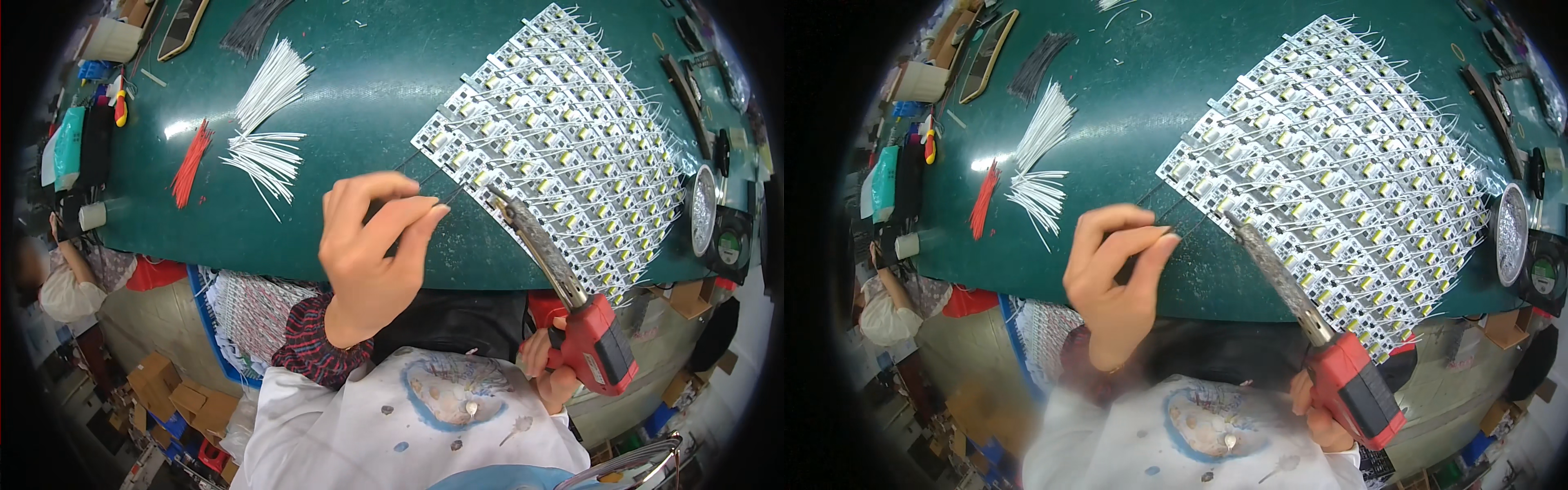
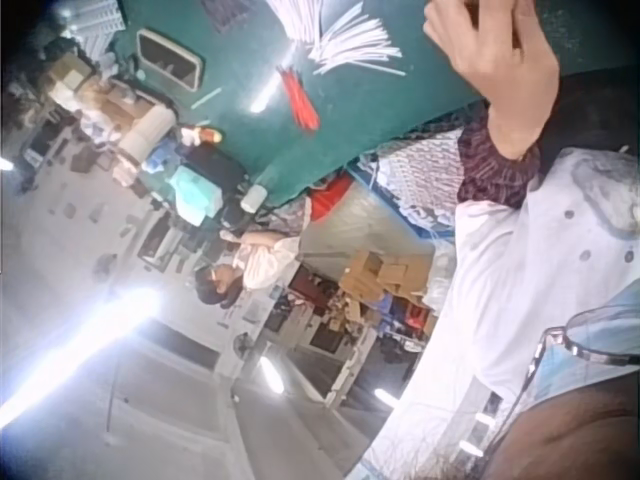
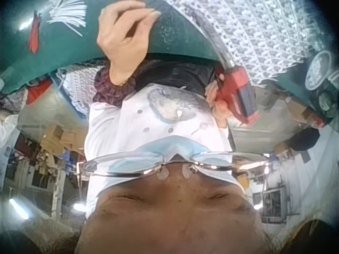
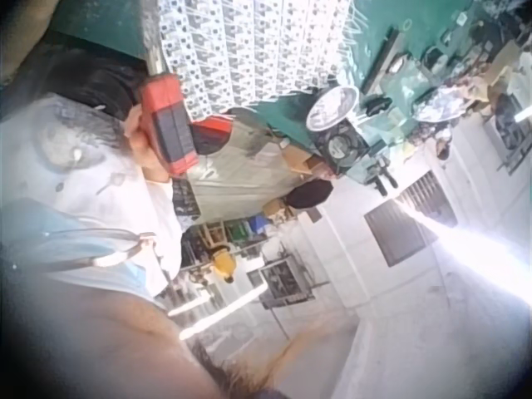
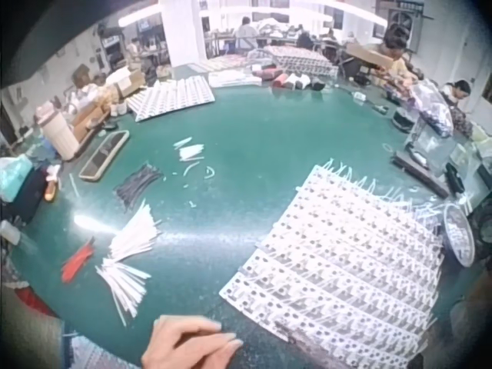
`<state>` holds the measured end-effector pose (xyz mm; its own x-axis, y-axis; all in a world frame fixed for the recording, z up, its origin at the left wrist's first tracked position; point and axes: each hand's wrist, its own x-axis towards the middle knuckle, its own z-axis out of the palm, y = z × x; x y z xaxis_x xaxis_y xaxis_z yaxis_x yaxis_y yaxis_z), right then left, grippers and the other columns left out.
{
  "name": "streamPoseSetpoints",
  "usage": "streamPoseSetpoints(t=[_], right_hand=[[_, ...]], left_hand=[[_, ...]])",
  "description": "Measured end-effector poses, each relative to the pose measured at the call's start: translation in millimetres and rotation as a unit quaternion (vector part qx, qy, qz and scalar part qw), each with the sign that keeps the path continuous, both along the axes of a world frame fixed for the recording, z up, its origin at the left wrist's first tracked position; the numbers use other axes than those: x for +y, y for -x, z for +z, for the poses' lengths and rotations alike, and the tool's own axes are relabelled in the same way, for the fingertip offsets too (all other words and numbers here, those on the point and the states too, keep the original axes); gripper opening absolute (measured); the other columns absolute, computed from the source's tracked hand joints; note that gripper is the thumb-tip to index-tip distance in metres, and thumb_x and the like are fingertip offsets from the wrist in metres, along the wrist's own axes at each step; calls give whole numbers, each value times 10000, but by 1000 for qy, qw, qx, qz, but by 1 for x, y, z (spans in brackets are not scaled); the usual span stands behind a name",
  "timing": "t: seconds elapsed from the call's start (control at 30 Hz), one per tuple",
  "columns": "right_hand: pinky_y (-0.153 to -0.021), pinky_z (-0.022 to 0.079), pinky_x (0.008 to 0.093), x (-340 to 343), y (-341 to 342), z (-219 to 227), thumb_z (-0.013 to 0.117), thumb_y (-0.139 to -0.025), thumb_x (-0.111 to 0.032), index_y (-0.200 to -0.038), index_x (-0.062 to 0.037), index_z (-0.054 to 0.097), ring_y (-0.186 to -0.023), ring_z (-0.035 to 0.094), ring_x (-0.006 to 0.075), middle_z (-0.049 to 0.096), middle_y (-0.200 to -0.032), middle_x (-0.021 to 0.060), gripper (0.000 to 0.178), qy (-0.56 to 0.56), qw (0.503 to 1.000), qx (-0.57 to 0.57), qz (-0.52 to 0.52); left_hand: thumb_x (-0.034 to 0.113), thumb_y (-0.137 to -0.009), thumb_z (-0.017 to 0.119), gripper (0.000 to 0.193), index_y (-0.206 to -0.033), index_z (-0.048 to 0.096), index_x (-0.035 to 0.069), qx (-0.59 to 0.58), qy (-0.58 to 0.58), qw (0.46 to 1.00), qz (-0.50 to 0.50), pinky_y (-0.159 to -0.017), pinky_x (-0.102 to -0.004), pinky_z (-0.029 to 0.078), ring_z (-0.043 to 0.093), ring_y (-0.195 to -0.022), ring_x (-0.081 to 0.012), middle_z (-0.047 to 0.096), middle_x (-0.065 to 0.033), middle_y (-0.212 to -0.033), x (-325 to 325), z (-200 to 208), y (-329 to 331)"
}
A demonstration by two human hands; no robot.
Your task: The recorder is assembling an LED panel, inserting small components into a grid and using a hand-held heating tool/soldering iron.
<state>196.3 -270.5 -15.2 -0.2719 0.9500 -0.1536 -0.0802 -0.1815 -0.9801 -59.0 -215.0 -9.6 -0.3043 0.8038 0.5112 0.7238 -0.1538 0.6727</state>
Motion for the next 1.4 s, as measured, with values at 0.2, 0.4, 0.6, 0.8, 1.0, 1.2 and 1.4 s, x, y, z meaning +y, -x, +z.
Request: streamPoseSetpoints(t=[0.2, 0.4, 0.6, 0.8, 1.0, 1.2, 1.4], right_hand=[[-442, 362, 257, 1, -10, 8, 613, -781, -617, -1246, 42, 420, -397, 415, 124, 445, -493, -2, 829, -28, 999, 42, -13], [-440, 359, 257, -3, -26, -5, 606, -791, -613, -1231, 42, 423, -403, 420, 124, 451, -500, -2, 811, -57, 996, 58, 45], [-442, 356, 258, 1, -30, -6, 601, -796, -612, -1219, 36, 428, -411, 427, 124, 457, -508, -4, 793, -62, 992, 46, 95], [-508, 421, 296, 1, -34, -8, 564, -842, -302, -828, -24, 514, -512, 526, 181, 529, -616, 51, 283, 1, 994, 35, 102], [-512, 420, 301, -6, -31, -4, 567, -849, -332, -825, -35, 511, -516, 521, 178, 526, -621, 52, 304, 6, 998, 17, 59], [-461, 350, 264, 5, -27, -11, 600, -760, -650, -1219, -4, 437, -395, 410, 113, 429, -487, -19, 809, -51, 993, 27, 106], [-456, 347, 258, -3, -25, -8, 603, -750, -663, -1234, 5, 429, -407, 411, 108, 430, -492, -22, 843, -24, 996, 6, 82]], left_hand=[[36, -724, 737, 122, -829, 679, 58, -14, 23, 999, -30, -703, -317, 387, 541, -531, -135, 629, -10, -655, -11, 17, -10], [45, -759, 709, 113, -729, 605, 77, -6, 58, 998, -31, -697, -332, 319, 506, -548, -165, 558, -4, -622, -9, -5, -21], [37, -746, 709, 163, -704, 562, 91, 15, 58, 998, -29, -706, -347, 300, 441, -528, -172, 492, 12, -601, -4, -6, -25], [1, -706, 728, 172, -666, 582, 83, 31, 48, 998, -29, -678, -320, 309, 387, -477, -136, 498, 18, -557, -3, -8, -24], [-12, -708, 718, 187, -663, 566, 88, 35, 45, 998, -26, -665, -321, 298, 382, -470, -134, 477, 21, -544, 1, -10, -26], [-14, -710, 716, 196, -661, 556, 88, 60, 39, 997, -19, -660, -323, 294, 382, -472, -133, 466, 23, -546, -3, -13, -29], [-10, -714, 716, 195, -660, 556, 87, 55, 39, 998, -20, -664, -325, 299, 384, -479, -133, 459, 23, -548, -2, -11, -26]])
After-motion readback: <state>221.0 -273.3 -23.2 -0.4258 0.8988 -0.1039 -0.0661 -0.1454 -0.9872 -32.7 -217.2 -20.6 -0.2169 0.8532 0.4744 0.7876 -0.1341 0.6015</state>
